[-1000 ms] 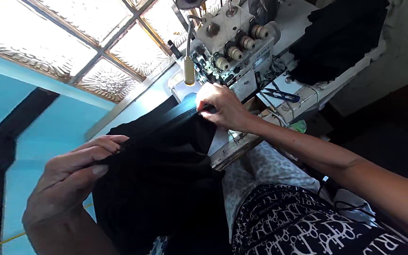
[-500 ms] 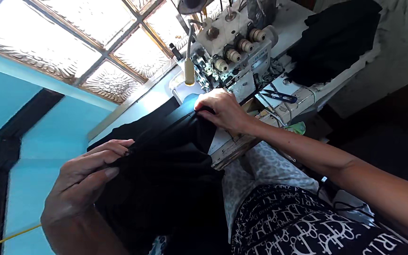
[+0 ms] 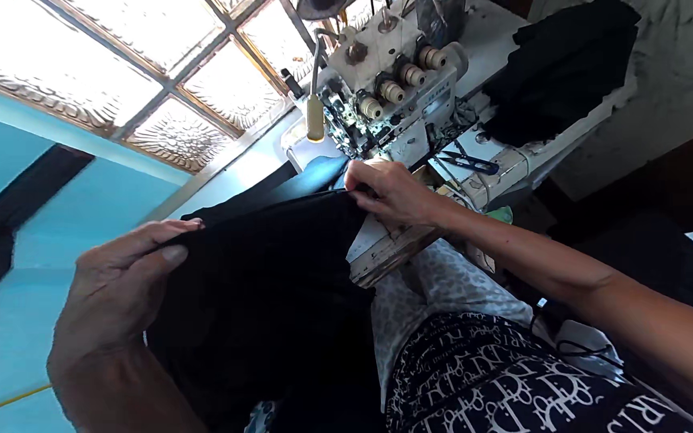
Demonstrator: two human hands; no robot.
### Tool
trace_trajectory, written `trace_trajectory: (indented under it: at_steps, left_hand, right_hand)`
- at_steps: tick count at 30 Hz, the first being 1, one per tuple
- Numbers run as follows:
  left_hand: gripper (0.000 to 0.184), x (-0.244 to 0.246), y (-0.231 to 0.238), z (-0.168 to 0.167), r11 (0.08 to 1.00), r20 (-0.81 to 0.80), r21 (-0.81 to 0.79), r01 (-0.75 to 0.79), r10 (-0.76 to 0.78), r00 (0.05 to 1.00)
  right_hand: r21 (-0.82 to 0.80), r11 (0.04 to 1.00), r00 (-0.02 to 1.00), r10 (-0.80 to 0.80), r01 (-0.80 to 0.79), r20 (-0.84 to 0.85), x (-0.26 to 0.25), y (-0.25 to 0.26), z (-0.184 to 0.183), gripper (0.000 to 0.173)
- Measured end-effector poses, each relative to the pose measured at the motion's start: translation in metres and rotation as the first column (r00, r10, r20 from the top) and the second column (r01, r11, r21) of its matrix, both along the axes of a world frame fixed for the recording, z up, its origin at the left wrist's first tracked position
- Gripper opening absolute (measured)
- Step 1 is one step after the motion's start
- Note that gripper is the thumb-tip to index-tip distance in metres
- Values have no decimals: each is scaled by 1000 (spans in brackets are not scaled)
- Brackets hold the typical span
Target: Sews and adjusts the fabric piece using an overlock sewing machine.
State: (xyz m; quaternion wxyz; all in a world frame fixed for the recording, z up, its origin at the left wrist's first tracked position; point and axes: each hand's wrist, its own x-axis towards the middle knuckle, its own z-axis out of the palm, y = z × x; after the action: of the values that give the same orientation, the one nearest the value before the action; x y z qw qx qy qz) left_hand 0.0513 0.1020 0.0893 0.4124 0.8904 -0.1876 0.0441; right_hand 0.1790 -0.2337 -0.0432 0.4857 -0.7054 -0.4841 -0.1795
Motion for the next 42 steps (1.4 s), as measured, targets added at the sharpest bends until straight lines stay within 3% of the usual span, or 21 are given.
trace_trajectory:
  at_steps: [4, 8, 12, 21, 29, 34, 37, 39, 42]
  left_hand:
    - [21, 16, -26, 4, 985, 84, 173, -13, -1, 996]
    - [29, 26, -68, 11, 938, 114, 341, 57, -101, 988]
    - [28, 37, -88, 6, 917, 190, 384, 108, -193, 963]
    - [26, 52, -86, -6, 896, 270, 441, -49, -80, 960]
    - [30, 50, -77, -10, 868, 334, 458, -191, 32, 942]
    - [39, 30, -68, -2, 832, 342, 502, -236, 60, 938]
    - [46, 6, -72, 11, 876, 252, 460, -146, 29, 967]
    - [37, -3, -73, 13, 921, 195, 390, -14, -68, 978]
    - [23, -6, -92, 10, 936, 165, 320, 144, -204, 965]
  right_hand:
    - [-158, 977, 989, 138, -146, -59, 0, -34, 2, 15]
    - [-290, 934, 977, 196, -210, -79, -5, -57, 1, 20]
    - [-262, 942, 973, 176, -211, -150, -22, -66, 3, 14]
    - [-156, 984, 974, 49, -84, -220, -4, -48, -13, 17]
    - [-180, 965, 980, -200, 192, -24, 24, -17, -15, 14]
    - [-107, 925, 929, -353, 365, 113, 16, -5, -25, 19]
    - [-110, 918, 920, -366, 382, 141, -26, -9, -40, 17]
    - [-197, 941, 957, -248, 275, 151, -64, -5, -66, 16]
    - [-415, 907, 997, -39, 65, 70, -101, 19, -90, 36]
